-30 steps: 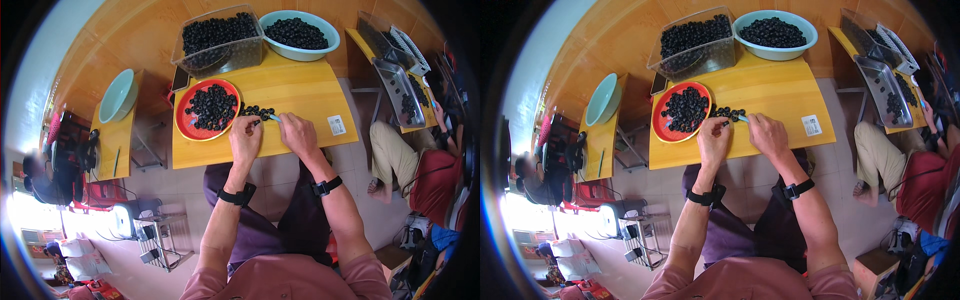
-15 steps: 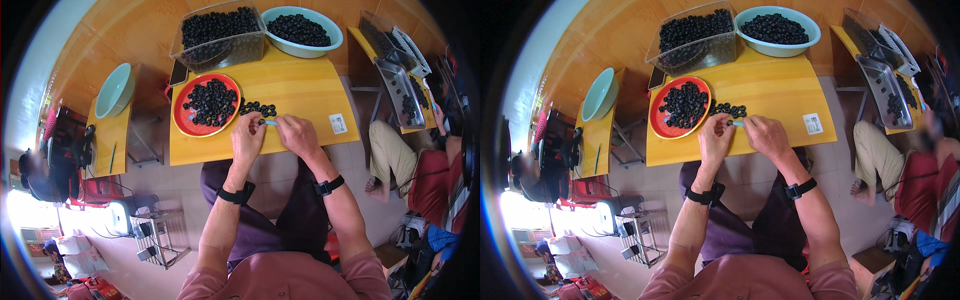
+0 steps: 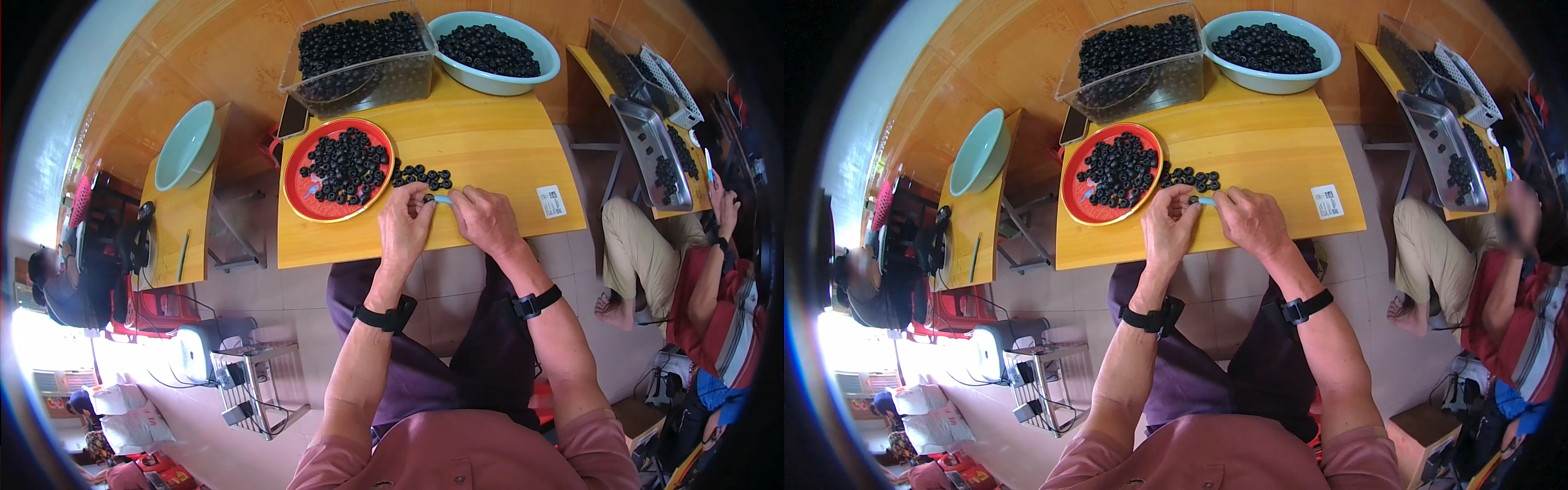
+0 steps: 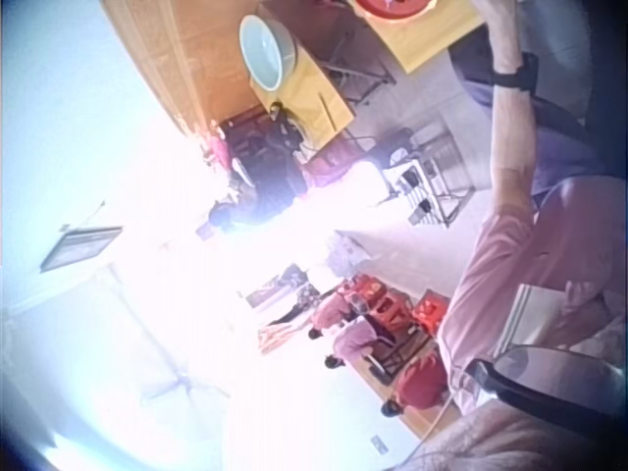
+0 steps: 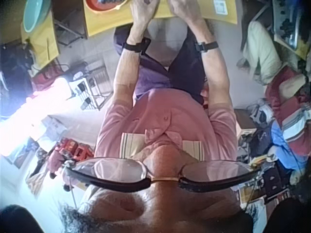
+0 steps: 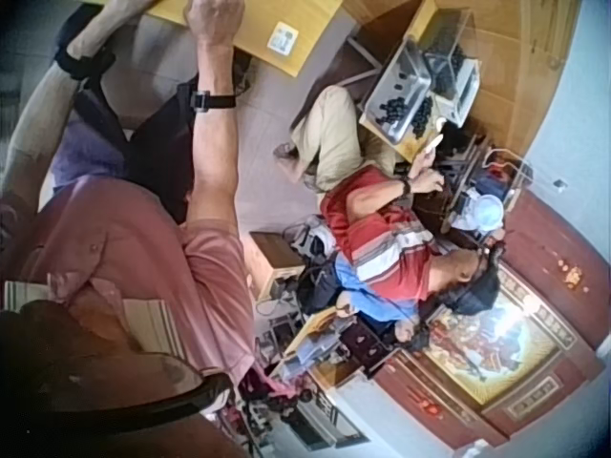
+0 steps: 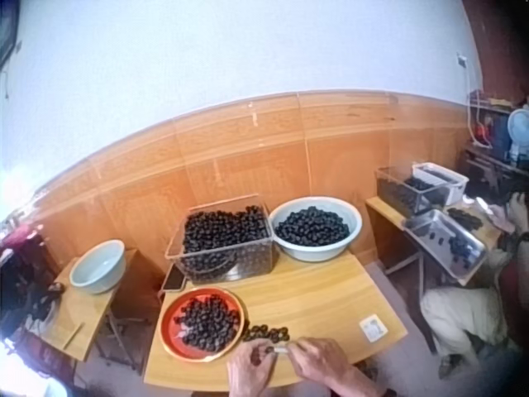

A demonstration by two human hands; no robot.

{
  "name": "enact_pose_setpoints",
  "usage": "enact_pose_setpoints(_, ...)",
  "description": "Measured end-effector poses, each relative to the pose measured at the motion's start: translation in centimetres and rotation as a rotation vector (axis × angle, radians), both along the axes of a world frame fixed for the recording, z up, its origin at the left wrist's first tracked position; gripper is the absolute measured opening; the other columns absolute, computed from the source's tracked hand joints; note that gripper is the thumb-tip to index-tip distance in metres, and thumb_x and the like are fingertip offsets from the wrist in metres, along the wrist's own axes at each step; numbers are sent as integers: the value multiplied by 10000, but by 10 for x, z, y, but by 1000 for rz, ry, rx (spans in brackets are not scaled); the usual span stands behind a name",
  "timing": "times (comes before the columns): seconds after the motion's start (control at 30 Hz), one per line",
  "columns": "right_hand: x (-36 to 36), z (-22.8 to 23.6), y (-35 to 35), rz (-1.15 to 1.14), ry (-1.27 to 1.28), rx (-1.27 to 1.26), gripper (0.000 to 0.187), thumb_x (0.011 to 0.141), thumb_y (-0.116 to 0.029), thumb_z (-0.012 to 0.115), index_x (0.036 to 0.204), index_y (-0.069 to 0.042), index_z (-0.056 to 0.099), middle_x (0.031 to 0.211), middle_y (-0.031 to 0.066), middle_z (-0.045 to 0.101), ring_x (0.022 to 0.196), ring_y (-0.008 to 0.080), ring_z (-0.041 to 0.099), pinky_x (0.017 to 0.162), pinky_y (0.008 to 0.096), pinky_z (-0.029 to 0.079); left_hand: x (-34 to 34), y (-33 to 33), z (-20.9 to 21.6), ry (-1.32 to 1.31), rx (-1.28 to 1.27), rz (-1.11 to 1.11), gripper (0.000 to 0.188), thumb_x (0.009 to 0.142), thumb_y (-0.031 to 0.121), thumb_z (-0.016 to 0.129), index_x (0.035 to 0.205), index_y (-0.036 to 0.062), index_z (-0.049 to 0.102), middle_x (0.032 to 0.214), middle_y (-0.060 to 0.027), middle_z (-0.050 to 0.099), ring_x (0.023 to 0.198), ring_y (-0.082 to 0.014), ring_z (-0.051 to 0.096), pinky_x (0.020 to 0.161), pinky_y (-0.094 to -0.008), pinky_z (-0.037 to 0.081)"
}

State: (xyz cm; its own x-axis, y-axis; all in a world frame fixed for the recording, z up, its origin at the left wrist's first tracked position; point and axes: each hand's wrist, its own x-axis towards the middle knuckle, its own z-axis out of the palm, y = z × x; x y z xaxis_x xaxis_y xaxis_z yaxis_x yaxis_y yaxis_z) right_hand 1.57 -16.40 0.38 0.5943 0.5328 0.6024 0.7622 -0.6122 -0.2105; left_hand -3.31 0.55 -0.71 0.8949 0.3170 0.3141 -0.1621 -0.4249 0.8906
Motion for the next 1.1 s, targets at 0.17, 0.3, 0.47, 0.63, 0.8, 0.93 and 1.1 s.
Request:
enact_pose_setpoints(0.17, 1, -1, -1, -7, 3, -7, 24, 900, -70, 662, 900, -47, 659, 725, 85, 624, 688, 260, 699, 566, 394, 556, -1, -3, 7, 76, -92, 5, 276, 872, -5, 783, 1131, 18, 689, 902, -68, 694, 781, -126, 660, 717, -277, 554)
enact_pose_setpoints(0.3, 5, -4, 1, -105, 66, -42, 50, 910, -86, 679, 942, -48, 674, 777, 106, 664, 723, 293, 713, 595, 409, 568, -1, 4, 0, 34, -250, 3, 269, 874, -7, 784, 1124, 13, 688, 901, -48, 699, 784, -102, 649, 714, -267, 544)
enact_pose_setpoints(0.47, 4, -2, 0, -106, 32, -45, 40, 923, -77, 653, 910, -40, 663, 760, 107, 665, 712, 279, 721, 587, 398, 580, -1, 6, 2, 36, -179, 61, 310, 873, 16, 794, 1169, 5, 701, 915, -49, 705, 784, -104, 653, 718, -261, 542)
enact_pose_setpoints(0.63, 3, -3, 2, -109, 21, -44, 40, 921, -77, 650, 916, -41, 665, 751, 102, 655, 708, 278, 718, 584, 403, 575, -1, 9, -3, -23, -171, 48, 292, 871, 25, 798, 1155, 11, 733, 928, -73, 686, 792, -133, 673, 728, -268, 554)
enact_pose_setpoints(0.8, 4, -3, 0, -118, 12, -37, 30, 913, -68, 644, 900, -43, 653, 742, 101, 643, 702, 286, 713, 582, 411, 573, -4, 7, 6, -18, -49, 42, 226, 873, 15, 794, 1095, 10, 756, 953, -93, 664, 801, -145, 685, 736, -269, 563)
enact_pose_setpoints(0.93, 2, -2, 2, -122, 15, -33, 31, 909, -64, 643, 884, -47, 641, 747, 101, 638, 707, 287, 712, 583, 416, 573, -3, 9, 3, -36, -101, 19, 198, 875, -1, 787, 1071, 2, 754, 953, -91, 659, 787, -139, 672, 722, -269, 558)
enact_pose_setpoints(1.1, 2, -2, 1, -124, 17, -33, 35, 913, -70, 642, 885, -49, 640, 745, 99, 631, 707, 287, 707, 588, 418, 573, -1, 8, 3, -55, -117, 13, 186, 868, 2, 798, 1044, -4, 738, 960, -79, 664, 771, -123, 653, 706, -257, 544)
